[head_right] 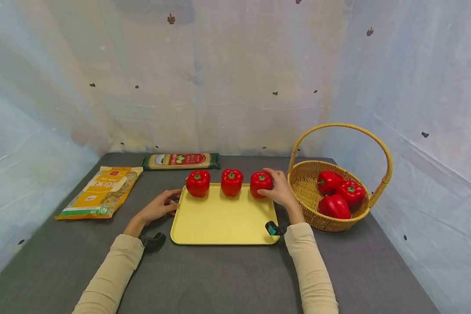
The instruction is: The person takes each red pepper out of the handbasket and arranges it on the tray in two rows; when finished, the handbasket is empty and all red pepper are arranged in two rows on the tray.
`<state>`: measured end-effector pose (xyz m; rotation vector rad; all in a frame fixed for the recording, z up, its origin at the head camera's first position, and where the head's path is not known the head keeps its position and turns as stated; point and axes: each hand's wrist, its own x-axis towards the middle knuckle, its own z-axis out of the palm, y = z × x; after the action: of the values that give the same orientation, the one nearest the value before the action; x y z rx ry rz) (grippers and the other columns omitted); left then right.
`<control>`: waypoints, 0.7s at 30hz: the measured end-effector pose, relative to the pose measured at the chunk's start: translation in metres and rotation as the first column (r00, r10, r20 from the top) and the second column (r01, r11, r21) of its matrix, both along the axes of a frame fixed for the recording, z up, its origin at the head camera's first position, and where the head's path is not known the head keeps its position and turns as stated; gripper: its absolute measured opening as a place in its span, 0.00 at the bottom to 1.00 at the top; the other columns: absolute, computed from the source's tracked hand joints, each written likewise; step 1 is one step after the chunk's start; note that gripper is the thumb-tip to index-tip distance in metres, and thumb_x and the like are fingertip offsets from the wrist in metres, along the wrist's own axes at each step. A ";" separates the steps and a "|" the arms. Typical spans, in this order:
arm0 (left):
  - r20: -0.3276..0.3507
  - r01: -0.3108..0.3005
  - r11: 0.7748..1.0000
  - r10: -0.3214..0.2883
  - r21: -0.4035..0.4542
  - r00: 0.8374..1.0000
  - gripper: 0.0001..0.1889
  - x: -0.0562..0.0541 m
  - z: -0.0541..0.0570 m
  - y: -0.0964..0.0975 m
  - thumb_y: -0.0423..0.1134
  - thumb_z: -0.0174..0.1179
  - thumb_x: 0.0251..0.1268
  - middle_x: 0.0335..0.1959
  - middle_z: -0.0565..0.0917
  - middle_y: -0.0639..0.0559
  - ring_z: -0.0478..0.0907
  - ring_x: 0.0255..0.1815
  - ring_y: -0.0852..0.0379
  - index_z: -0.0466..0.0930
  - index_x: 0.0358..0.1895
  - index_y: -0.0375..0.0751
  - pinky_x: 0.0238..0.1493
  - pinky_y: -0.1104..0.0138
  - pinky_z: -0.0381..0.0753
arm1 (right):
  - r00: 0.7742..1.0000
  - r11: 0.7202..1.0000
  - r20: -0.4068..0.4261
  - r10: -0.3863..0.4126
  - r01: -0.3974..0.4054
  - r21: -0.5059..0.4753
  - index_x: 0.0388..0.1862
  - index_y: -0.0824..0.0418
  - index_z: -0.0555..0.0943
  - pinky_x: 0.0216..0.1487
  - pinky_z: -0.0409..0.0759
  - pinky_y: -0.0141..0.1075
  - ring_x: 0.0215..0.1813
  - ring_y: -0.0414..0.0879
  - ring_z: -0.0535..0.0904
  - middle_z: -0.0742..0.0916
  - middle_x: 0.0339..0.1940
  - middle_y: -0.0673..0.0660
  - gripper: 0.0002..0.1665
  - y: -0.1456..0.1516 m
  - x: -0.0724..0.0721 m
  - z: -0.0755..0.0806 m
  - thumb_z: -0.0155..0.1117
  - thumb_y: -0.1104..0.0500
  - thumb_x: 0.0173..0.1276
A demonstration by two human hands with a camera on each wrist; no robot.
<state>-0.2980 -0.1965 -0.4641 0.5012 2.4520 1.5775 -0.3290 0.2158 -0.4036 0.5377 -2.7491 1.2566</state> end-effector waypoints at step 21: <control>-0.009 0.003 1.000 -0.003 0.005 1.000 0.30 -0.001 -0.003 -0.001 0.33 0.55 0.66 0.56 0.63 0.35 0.75 0.40 0.51 0.57 0.69 0.34 0.35 0.65 0.82 | 1.000 0.999 0.012 -0.018 0.019 -0.037 0.73 0.60 0.57 0.58 0.70 0.57 0.61 0.67 0.66 0.59 0.65 0.70 0.45 -0.002 -0.007 -0.009 0.68 0.58 0.60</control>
<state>-0.2995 -0.1973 -0.4668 0.5131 2.4535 1.5837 -0.3362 0.2134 -0.4128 0.5020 -2.7275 1.3080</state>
